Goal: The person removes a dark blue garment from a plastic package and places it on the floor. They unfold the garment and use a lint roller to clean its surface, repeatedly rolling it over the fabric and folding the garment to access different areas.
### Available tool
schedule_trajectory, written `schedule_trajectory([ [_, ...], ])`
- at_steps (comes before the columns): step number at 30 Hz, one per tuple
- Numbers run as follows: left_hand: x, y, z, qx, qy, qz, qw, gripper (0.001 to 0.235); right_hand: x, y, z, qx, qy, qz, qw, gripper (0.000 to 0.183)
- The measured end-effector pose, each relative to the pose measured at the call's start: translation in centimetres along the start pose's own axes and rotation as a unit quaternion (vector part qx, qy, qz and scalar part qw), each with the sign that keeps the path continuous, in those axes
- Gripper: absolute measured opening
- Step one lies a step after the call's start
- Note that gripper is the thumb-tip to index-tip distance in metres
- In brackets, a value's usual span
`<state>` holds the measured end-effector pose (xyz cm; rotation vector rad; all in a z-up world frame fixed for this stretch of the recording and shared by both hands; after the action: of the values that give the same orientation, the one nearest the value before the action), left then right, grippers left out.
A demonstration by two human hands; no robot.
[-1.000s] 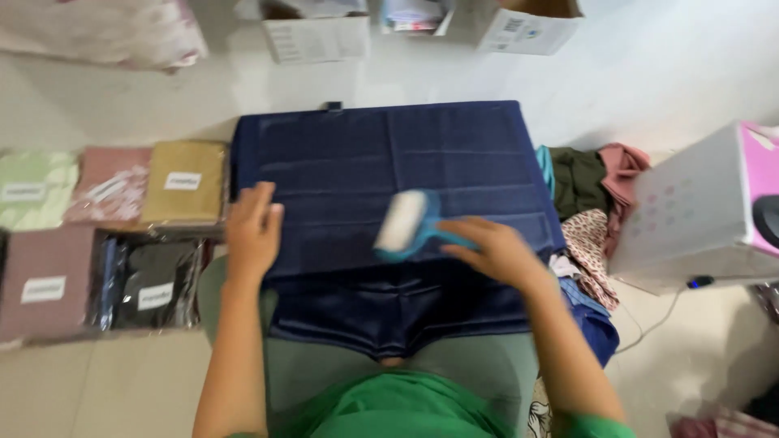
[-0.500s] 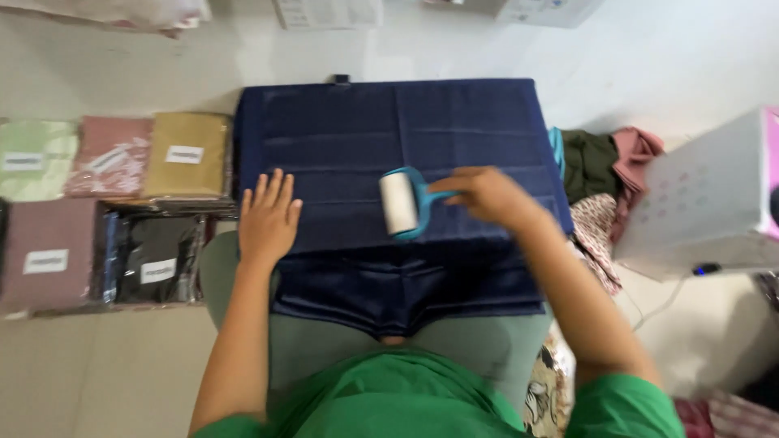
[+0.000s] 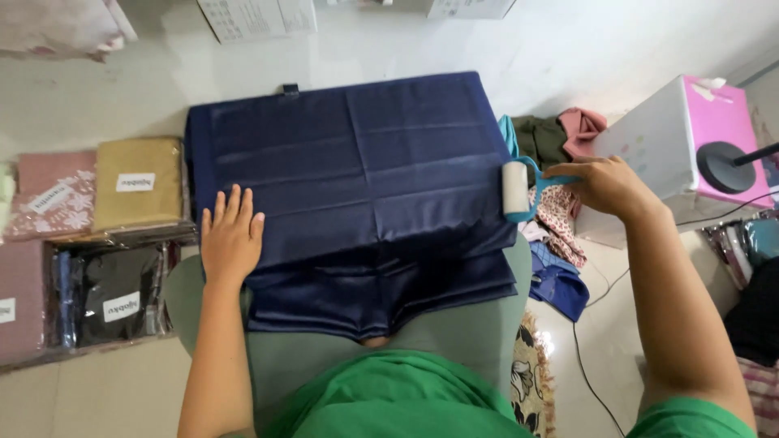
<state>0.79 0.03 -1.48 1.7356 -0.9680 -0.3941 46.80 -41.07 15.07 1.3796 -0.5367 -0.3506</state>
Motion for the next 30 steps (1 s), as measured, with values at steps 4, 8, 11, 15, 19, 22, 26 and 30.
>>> schedule_trajectory([
  [4,-0.1,-0.1,0.0,0.0,0.018,0.009,1.0,0.057,0.3,3.4,-0.7,-0.007,-0.042,-0.083,0.996,0.061],
  [8,-0.3,-0.9,-0.1,-0.003,0.024,-0.018,1.0,0.058,-2.4,10.2,-2.6,0.13,0.043,-0.444,0.886,0.049],
  [11,-0.7,-0.9,-0.4,-0.07,0.04,-0.027,0.996,0.059,-4.8,14.5,-5.5,0.236,0.065,-0.556,0.794,0.049],
  [15,-1.4,-2.1,-0.4,-0.144,0.054,-0.03,0.988,0.06,-5.3,15.4,-12.6,0.285,0.018,-0.58,0.763,0.043],
  [19,-0.9,-1.0,-0.6,-0.161,0.068,-0.032,0.984,0.061,-8.0,16.0,-16.0,0.267,-0.037,-0.552,0.789,0.039],
  [22,-0.7,-0.5,-0.4,-0.172,0.072,-0.008,0.982,0.061,-8.6,15.1,-17.1,0.245,-0.037,-0.612,0.751,0.046],
  [26,-0.3,0.6,-0.3,-0.101,0.067,0.06,0.991,0.06,-7.6,12.0,-15.0,0.163,-0.016,-0.764,0.624,0.072],
  [30,-0.8,2.8,0.8,0.193,0.039,0.299,0.934,0.042,-2.6,1.0,-13.2,0.12,-0.067,-0.774,0.617,0.058],
])
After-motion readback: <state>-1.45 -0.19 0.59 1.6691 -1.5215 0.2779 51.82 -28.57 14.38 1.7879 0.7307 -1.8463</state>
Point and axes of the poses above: each hand's wrist, its own z-axis away from the middle knuckle, its own y-axis out of the back of the hand, x = y × z, the point moved 4 cm from there along -z, towards the middle knuckle, and after that the axes turned 1 degree about -x, right-handed, at the moved point
